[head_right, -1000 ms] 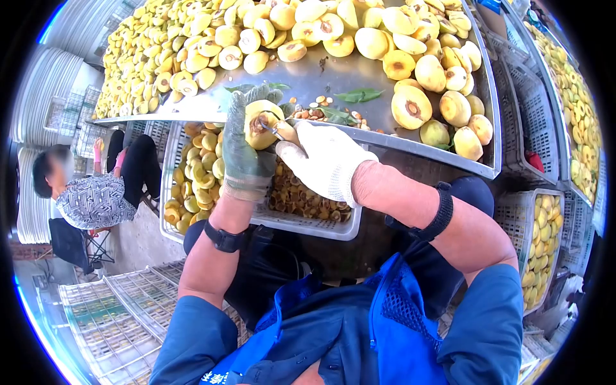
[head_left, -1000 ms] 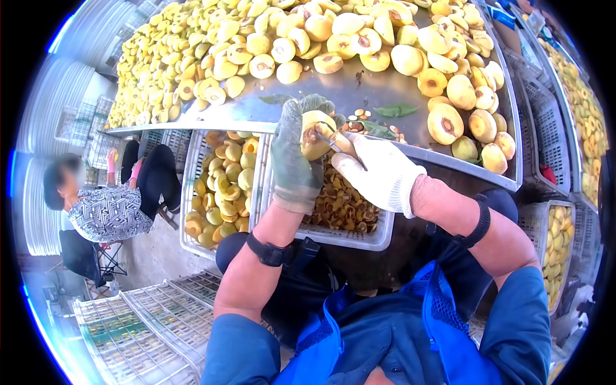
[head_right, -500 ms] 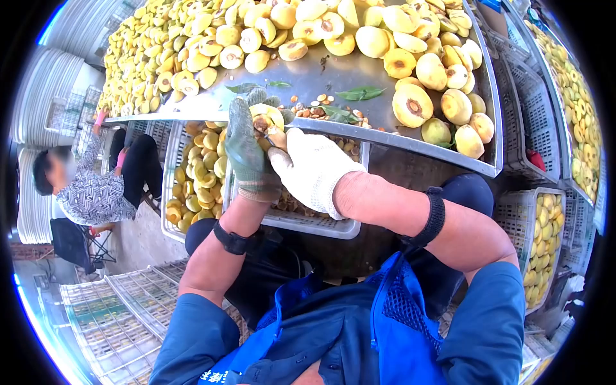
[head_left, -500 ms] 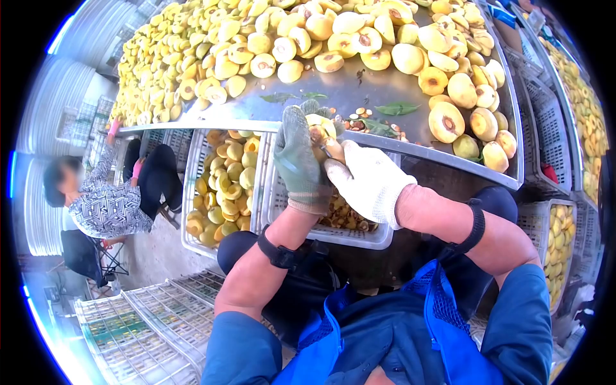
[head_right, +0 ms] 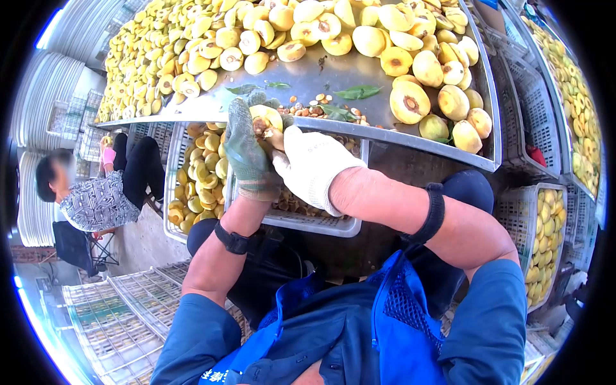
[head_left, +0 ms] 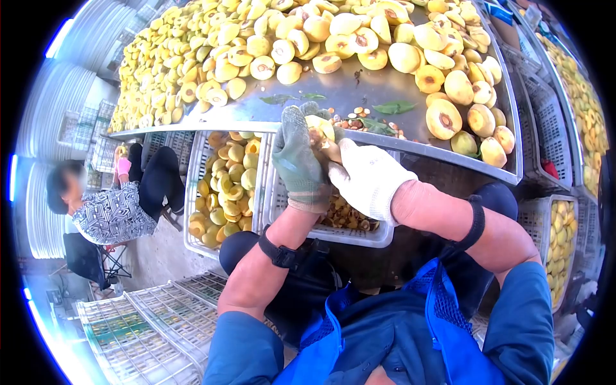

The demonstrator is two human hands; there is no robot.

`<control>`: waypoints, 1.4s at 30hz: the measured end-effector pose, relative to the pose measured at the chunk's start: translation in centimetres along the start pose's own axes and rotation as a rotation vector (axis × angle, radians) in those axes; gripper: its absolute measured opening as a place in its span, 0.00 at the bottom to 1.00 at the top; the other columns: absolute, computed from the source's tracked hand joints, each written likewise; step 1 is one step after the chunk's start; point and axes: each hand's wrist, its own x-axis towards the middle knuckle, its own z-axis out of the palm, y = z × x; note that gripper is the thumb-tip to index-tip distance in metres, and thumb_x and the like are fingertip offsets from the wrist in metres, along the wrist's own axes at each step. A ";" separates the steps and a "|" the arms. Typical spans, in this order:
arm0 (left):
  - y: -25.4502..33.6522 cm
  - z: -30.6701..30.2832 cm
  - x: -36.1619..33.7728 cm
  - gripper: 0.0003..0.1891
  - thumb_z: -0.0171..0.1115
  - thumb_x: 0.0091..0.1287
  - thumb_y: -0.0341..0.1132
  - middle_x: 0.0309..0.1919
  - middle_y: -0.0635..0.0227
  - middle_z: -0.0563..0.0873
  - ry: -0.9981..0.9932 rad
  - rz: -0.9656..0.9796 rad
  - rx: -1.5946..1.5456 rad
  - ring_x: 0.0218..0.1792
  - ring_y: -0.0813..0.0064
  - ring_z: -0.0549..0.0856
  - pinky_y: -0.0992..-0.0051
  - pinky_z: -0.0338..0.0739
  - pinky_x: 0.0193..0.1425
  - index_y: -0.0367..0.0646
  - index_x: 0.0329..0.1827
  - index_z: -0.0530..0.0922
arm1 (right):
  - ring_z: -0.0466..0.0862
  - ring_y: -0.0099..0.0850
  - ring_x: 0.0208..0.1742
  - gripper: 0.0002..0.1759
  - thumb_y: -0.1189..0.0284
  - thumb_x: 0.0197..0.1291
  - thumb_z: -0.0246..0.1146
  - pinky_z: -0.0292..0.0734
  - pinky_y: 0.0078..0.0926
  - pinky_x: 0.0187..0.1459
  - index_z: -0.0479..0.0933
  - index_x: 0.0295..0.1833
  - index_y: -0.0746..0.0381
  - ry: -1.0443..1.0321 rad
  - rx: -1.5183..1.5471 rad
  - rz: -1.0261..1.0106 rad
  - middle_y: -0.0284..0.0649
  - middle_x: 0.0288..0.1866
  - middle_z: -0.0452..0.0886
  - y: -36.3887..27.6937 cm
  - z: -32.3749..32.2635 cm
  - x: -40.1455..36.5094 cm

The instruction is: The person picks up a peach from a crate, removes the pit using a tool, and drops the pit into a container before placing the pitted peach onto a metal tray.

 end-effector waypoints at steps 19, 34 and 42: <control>0.9 0.2 -0.5 0.22 0.51 0.84 0.47 0.50 0.60 0.87 -0.100 0.135 0.208 0.45 0.70 0.90 0.68 0.90 0.49 0.34 0.61 0.79 | 0.80 0.32 0.24 0.27 0.49 0.77 0.53 0.77 0.32 0.28 0.77 0.44 0.65 -0.028 0.115 -0.232 0.41 0.31 0.80 2.1 -0.2 0.5; 0.3 -0.3 -0.1 0.21 0.52 0.83 0.47 0.41 0.61 0.88 -0.081 0.048 0.300 0.35 0.69 0.89 0.70 0.87 0.40 0.37 0.57 0.80 | 0.85 0.51 0.41 0.29 0.51 0.77 0.51 0.77 0.46 0.46 0.80 0.45 0.68 -0.322 0.212 -0.029 0.54 0.37 0.85 1.0 -2.1 0.0; -0.9 -1.2 0.1 0.18 0.59 0.79 0.45 0.40 0.61 0.89 -0.096 0.518 0.737 0.36 0.70 0.90 0.72 0.86 0.39 0.35 0.55 0.82 | 0.85 0.53 0.50 0.30 0.50 0.76 0.52 0.78 0.45 0.53 0.81 0.50 0.70 -0.472 0.504 0.198 0.56 0.45 0.86 0.1 -2.4 -0.1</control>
